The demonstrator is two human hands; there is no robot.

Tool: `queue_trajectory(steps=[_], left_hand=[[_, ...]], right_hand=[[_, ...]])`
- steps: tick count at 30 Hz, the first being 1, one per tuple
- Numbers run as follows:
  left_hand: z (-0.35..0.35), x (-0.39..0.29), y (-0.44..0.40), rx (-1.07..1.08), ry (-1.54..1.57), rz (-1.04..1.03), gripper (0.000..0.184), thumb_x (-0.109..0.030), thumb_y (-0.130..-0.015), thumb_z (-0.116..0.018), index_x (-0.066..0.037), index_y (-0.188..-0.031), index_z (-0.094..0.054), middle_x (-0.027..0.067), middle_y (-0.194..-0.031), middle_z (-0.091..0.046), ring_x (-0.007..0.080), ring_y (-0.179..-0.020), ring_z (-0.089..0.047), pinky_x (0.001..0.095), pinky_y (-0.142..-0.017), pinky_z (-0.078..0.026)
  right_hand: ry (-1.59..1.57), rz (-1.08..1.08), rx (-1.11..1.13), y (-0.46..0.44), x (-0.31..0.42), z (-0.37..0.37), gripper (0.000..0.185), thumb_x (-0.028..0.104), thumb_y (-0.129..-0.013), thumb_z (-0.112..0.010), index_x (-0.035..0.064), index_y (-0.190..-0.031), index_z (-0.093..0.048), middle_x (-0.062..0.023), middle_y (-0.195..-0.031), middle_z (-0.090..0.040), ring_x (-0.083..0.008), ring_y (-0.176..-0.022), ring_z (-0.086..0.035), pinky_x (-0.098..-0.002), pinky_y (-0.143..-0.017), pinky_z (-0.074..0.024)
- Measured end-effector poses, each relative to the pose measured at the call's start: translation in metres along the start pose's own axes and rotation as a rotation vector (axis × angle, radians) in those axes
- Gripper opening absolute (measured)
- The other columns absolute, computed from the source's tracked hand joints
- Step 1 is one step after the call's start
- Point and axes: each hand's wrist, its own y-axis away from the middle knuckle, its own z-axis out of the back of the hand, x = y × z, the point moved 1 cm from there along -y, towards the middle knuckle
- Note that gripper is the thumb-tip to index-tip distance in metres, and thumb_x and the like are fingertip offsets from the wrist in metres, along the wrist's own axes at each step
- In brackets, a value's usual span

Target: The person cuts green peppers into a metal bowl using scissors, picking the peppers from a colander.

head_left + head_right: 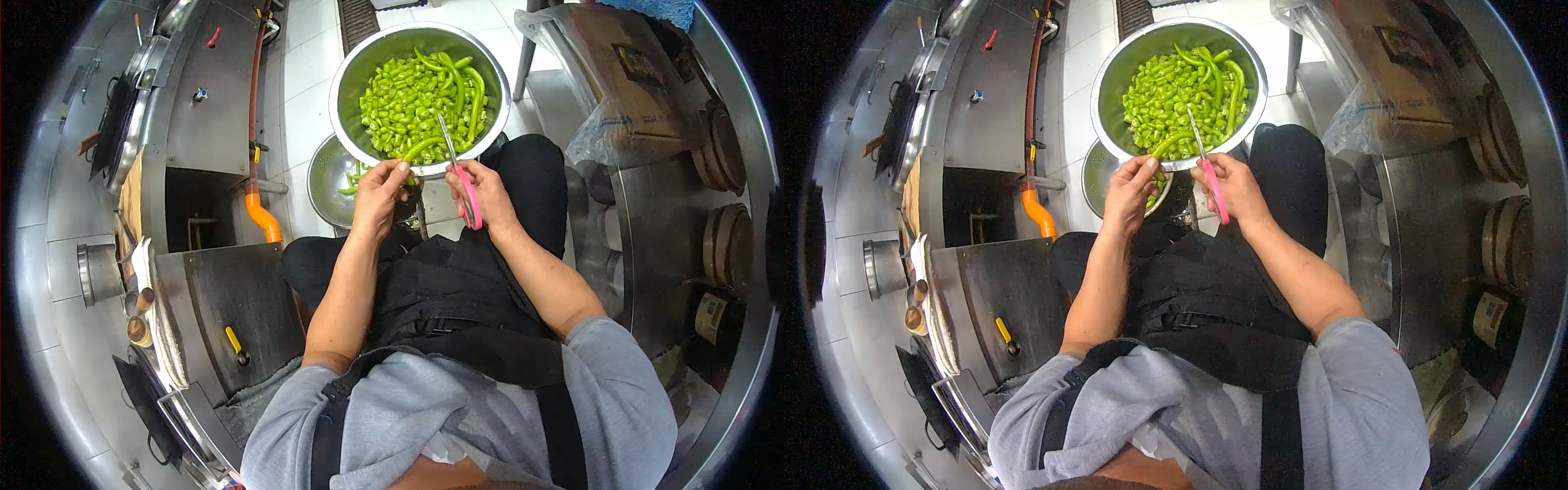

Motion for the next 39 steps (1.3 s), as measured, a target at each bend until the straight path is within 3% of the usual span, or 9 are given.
queue_trajectory(steps=[4,13,16,21,31,37,39], left_hand=[[-0.002,-0.004,-0.003,-0.019,0.023,-0.006,0.018,-0.019,-0.092,-0.06,-0.002,-0.097,-0.061,0.0047,-0.08,-0.064,0.0097,-0.068,-0.057,0.0212,-0.056,-0.042],[-0.011,0.004,-0.004,0.047,0.069,0.038,0.02,-0.02,-0.093,-0.058,0.0,-0.097,-0.059,0.006,-0.081,-0.063,0.014,-0.07,-0.062,0.023,-0.053,-0.042],[-0.013,0.004,-0.002,0.061,0.014,0.071,0.02,-0.02,-0.094,-0.058,0.0,-0.098,-0.059,0.0058,-0.081,-0.063,0.0136,-0.067,-0.062,0.0214,-0.049,-0.04],[-0.009,0.003,-0.006,0.001,0.019,0.048,0.024,-0.023,-0.093,-0.059,0.0,-0.098,-0.06,0.0037,-0.078,-0.061,0.0123,-0.063,-0.062,0.02,-0.047,-0.039],[-0.013,0.0,-0.006,0.056,-0.037,0.07,0.025,-0.022,-0.092,-0.06,0.001,-0.099,-0.06,0.0034,-0.075,-0.06,0.0115,-0.062,-0.061,0.0204,-0.047,-0.039],[-0.008,0.001,-0.011,0.056,-0.029,0.053,0.026,-0.022,-0.092,-0.061,0.002,-0.101,-0.06,0.0035,-0.074,-0.06,0.0113,-0.061,-0.06,0.0208,-0.047,-0.039],[-0.007,0.001,-0.013,0.001,-0.013,0.035,0.027,-0.023,-0.092,-0.06,0.002,-0.101,-0.059,0.0034,-0.073,-0.06,0.011,-0.06,-0.06,0.0209,-0.047,-0.039]], right_hand=[[0.009,-0.033,0.031,-0.005,-0.009,0.0,0.038,0.021,-0.085,-0.07,-0.0054,-0.109,-0.056,-0.0062,-0.071,-0.061,-0.0088,-0.052,-0.055,-0.0226,-0.044,-0.0436],[0.077,0.157,0.034,-0.011,-0.018,-0.003,0.044,0.014,-0.081,-0.074,-0.0052,-0.114,-0.054,-0.0045,-0.083,-0.063,-0.0086,-0.066,-0.059,-0.0218,-0.058,-0.0491],[0.024,0.166,-0.015,-0.01,-0.014,-0.002,0.042,0.016,-0.081,-0.074,-0.0047,-0.113,-0.056,-0.0044,-0.078,-0.062,-0.0085,-0.061,-0.058,-0.0218,-0.054,-0.0478],[0.076,0.006,-0.017,-0.007,-0.007,0.002,0.041,0.02,-0.08,-0.075,-0.0037,-0.11,-0.059,-0.0059,-0.071,-0.063,-0.0085,-0.052,-0.055,-0.0211,-0.046,-0.044],[0.069,0.162,0.004,-0.011,-0.018,-0.004,0.033,0.016,-0.084,-0.07,-0.0017,-0.109,-0.059,-0.0045,-0.071,-0.06,-0.0083,-0.051,-0.055,-0.0207,-0.043,-0.0416],[0.123,0.002,0.045,-0.01,-0.011,0.001,0.033,0.016,-0.083,-0.07,-0.0023,-0.108,-0.059,-0.005,-0.07,-0.06,-0.0091,-0.05,-0.055,-0.0213,-0.042,-0.0412],[0.14,-0.012,0.056,-0.012,-0.015,0.002,0.043,0.022,-0.079,-0.075,-0.0034,-0.109,-0.059,-0.0055,-0.073,-0.063,-0.0082,-0.052,-0.054,-0.0232,-0.043,-0.0415]])
